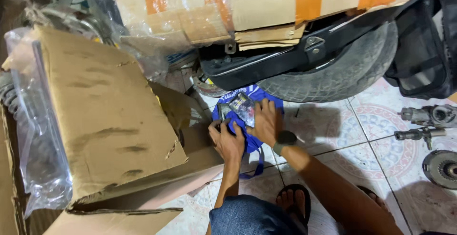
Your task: The person unboxes various motorcycle parts, including a tire and a packaged component, and then proceeds to disassemble a small engine on the floor by removing individual parts by hand and placing them on the ground.
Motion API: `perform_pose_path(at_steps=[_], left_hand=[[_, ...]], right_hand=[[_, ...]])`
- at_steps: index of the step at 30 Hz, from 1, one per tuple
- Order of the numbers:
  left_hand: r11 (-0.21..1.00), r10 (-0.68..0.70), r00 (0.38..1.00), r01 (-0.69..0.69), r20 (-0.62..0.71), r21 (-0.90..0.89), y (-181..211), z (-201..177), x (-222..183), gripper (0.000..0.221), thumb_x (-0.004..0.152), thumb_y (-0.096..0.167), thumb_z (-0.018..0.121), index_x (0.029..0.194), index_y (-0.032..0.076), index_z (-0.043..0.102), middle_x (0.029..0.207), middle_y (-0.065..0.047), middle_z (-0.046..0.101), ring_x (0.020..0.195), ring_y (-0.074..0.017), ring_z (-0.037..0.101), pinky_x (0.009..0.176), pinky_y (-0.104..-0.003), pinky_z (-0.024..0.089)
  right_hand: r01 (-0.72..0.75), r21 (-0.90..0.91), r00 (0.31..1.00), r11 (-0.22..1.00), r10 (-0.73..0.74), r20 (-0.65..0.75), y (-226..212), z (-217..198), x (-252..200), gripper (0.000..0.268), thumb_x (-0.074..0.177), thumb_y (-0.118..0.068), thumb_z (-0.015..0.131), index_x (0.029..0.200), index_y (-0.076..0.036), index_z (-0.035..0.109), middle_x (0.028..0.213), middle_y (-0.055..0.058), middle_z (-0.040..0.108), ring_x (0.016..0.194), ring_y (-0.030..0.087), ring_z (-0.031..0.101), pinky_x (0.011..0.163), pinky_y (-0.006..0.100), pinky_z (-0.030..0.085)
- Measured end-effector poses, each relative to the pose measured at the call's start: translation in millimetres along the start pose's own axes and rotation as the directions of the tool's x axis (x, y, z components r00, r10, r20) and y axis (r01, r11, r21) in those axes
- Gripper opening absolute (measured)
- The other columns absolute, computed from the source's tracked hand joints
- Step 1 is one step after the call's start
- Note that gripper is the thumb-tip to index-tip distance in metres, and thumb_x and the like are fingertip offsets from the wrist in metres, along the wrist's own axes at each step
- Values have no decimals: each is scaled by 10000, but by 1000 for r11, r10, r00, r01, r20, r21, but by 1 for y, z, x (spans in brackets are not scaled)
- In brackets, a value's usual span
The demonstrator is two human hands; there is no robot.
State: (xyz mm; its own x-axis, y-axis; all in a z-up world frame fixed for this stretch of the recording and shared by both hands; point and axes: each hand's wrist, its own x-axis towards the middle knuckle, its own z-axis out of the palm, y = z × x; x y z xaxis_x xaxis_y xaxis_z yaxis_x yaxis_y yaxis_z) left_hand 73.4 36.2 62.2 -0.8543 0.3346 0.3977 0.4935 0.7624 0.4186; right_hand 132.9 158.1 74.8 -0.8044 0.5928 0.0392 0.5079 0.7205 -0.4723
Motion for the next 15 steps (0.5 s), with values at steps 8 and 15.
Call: perform_pose_path(at_steps=[8, 15], left_hand=[[998, 50, 995, -47, -90, 31, 4, 6, 8, 279, 724, 271, 653, 952, 112, 627, 1034, -140, 511, 939, -356, 560, 826, -442, 476], [988, 116, 990, -123, -85, -91, 58, -2, 39, 195, 808, 191, 602, 986, 113, 614, 959, -131, 526, 900, -364, 574, 782, -473, 468]], right_hand=[[48, -60, 996, 997, -43, 78, 3, -13, -1, 818, 633, -505, 756, 1220, -3, 489, 1055, 126, 484, 961, 304, 522, 730, 411, 467], [-14, 208, 991, 978, -14, 132, 39, -46, -3, 818, 693, -438, 684, 1300, 48, 429, 1124, 213, 498, 1027, 365, 496, 786, 435, 408]])
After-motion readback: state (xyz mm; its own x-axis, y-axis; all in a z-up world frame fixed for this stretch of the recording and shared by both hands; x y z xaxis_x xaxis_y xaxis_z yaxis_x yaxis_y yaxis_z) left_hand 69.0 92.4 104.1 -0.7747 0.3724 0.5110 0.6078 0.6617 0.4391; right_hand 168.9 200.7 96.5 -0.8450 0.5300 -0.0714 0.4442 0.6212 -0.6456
